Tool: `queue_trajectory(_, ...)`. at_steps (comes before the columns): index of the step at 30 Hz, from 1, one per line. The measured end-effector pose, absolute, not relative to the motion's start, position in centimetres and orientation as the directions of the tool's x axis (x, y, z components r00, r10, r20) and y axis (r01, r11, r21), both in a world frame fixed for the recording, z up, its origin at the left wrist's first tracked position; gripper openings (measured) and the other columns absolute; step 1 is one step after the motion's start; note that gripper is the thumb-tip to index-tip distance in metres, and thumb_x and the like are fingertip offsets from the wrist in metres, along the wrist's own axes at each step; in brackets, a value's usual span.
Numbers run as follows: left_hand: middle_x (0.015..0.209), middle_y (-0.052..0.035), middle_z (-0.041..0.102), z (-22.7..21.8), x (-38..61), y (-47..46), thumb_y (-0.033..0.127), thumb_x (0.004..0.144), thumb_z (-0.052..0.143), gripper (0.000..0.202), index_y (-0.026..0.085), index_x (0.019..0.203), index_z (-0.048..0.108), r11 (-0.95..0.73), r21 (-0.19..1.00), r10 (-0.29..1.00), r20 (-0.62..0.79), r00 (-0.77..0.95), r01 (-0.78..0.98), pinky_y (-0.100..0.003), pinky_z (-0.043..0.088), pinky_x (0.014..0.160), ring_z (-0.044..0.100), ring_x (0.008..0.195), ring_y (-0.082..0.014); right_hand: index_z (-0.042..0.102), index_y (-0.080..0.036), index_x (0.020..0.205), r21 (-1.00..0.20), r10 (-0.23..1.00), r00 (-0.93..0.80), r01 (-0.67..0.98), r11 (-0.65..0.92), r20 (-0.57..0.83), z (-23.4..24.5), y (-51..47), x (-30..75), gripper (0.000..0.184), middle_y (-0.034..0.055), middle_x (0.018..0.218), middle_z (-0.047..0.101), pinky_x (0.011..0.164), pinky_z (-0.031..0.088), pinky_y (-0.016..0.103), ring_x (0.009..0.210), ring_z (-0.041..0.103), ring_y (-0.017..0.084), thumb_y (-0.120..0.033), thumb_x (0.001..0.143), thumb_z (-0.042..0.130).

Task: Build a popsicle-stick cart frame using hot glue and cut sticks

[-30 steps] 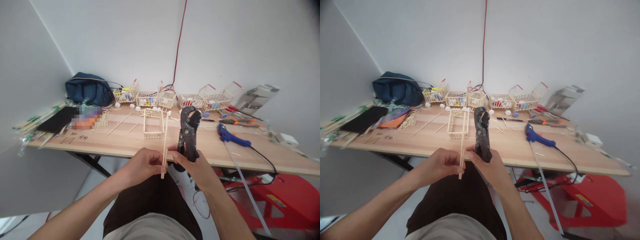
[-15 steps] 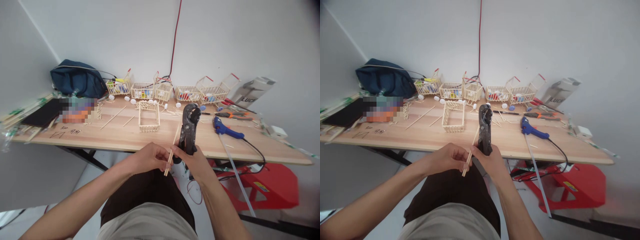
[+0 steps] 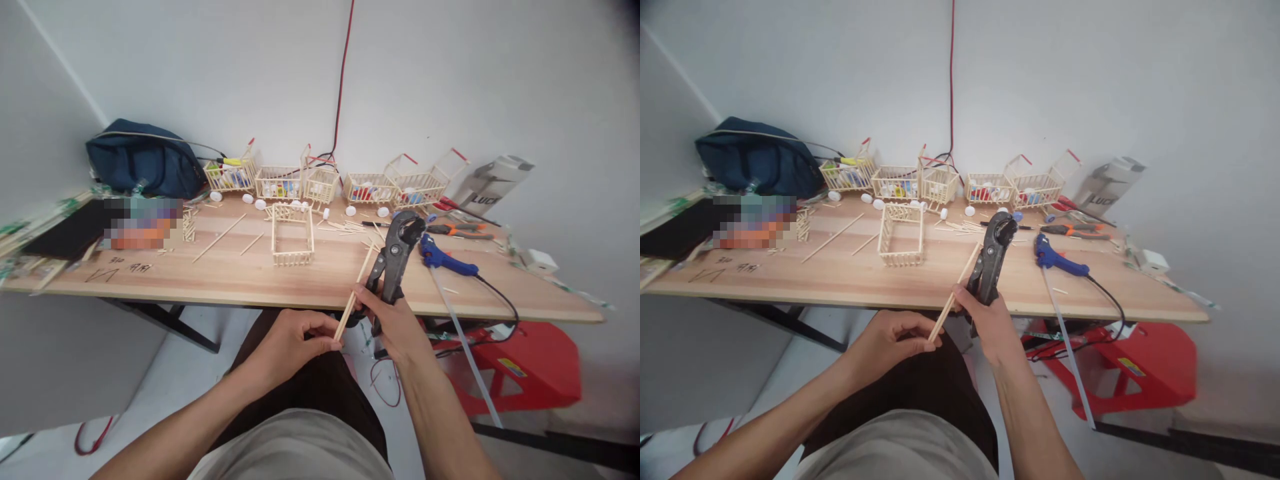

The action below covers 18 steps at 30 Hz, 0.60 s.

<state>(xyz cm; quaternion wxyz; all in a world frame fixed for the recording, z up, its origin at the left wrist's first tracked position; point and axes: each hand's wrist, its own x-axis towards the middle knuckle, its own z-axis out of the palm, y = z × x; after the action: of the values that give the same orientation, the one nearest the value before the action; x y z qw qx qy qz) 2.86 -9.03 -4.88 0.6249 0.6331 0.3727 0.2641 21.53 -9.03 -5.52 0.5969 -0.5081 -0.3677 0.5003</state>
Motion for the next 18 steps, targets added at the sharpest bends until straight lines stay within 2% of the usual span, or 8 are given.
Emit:
queue_trajectory(2,0.088,-0.0051,0.073,-4.9,2.9,-8.9,0.025,0.073,0.074,0.020,0.017,0.092,0.074,0.123,0.988,0.767,-0.151,0.623,0.088,-0.024,0.047,0.074,0.064,0.082,-0.0158,0.062,-0.019,0.071,-0.974,0.970,0.234,-0.226,-0.012,-0.066,-5.4,-9.1,21.5,0.026,-0.0037,0.061,0.056,0.059,0.042,0.025,0.060,0.050,0.012,-0.037,0.066,0.080)
queue_trajectory(6,0.094,-0.0082,0.072,-4.6,3.3,-8.1,0.036,0.068,0.080,0.051,0.016,0.113,0.066,0.297,0.954,0.671,-0.170,0.722,-0.051,-0.027,0.048,0.078,0.065,0.086,-0.0172,0.063,-0.019,0.069,-0.986,0.969,0.240,-0.165,-0.014,-0.054,-5.6,-9.3,21.4,0.025,-0.0033,0.061,0.057,0.059,0.043,0.025,0.060,0.052,0.012,-0.039,0.068,0.078)
queue_trajectory(9,0.077,-0.0069,0.071,-4.3,4.1,-7.7,0.051,0.077,0.068,0.043,0.012,0.096,0.069,0.224,0.974,0.734,-0.141,0.664,-0.040,-0.025,0.046,0.069,0.062,0.070,-0.0139,0.062,-0.019,0.070,-0.995,0.967,0.245,-0.092,-0.039,-0.061,-5.6,-9.3,21.1,0.027,-0.0020,0.062,0.058,0.059,0.044,0.026,0.060,0.053,0.014,-0.042,0.070,0.076)
queue_trajectory(11,0.063,-0.0042,0.066,-4.1,4.7,-7.5,0.055,0.080,0.063,0.044,0.012,0.084,0.068,0.168,0.986,0.765,-0.118,0.633,-0.020,-0.023,0.043,0.060,0.056,0.058,-0.0119,0.061,-0.019,0.073,-0.997,0.976,0.211,-0.057,-0.050,-0.061,-5.4,-9.3,20.9,0.027,-0.0017,0.061,0.057,0.058,0.044,0.027,0.059,0.053,0.015,-0.044,0.072,0.074)
queue_trajectory(14,0.056,-0.0015,0.061,-4.0,5.3,-7.4,0.054,0.079,0.063,0.042,0.012,0.078,0.066,0.167,0.985,0.773,-0.110,0.624,-0.033,-0.022,0.039,0.053,0.051,0.051,-0.0105,0.059,-0.019,0.073,-0.998,0.989,0.144,0.040,-0.042,-0.036,-4.8,-9.2,21.4,0.030,-0.0009,0.061,0.056,0.061,0.044,0.029,0.061,0.053,0.016,-0.047,0.076,0.069)
queue_trajectory(18,0.056,-0.0015,0.061,-3.8,4.8,-7.0,0.050,0.080,0.064,0.038,0.011,0.078,0.066,0.234,0.970,0.752,-0.132,0.646,-0.074,-0.022,0.037,0.052,0.050,0.050,-0.0096,0.056,-0.020,0.062,-0.957,0.998,0.058,0.289,-0.024,-0.007,-3.5,-10.0,23.4,0.043,0.0011,0.063,0.055,0.064,0.041,0.029,0.064,0.050,0.016,-0.058,0.082,0.058)
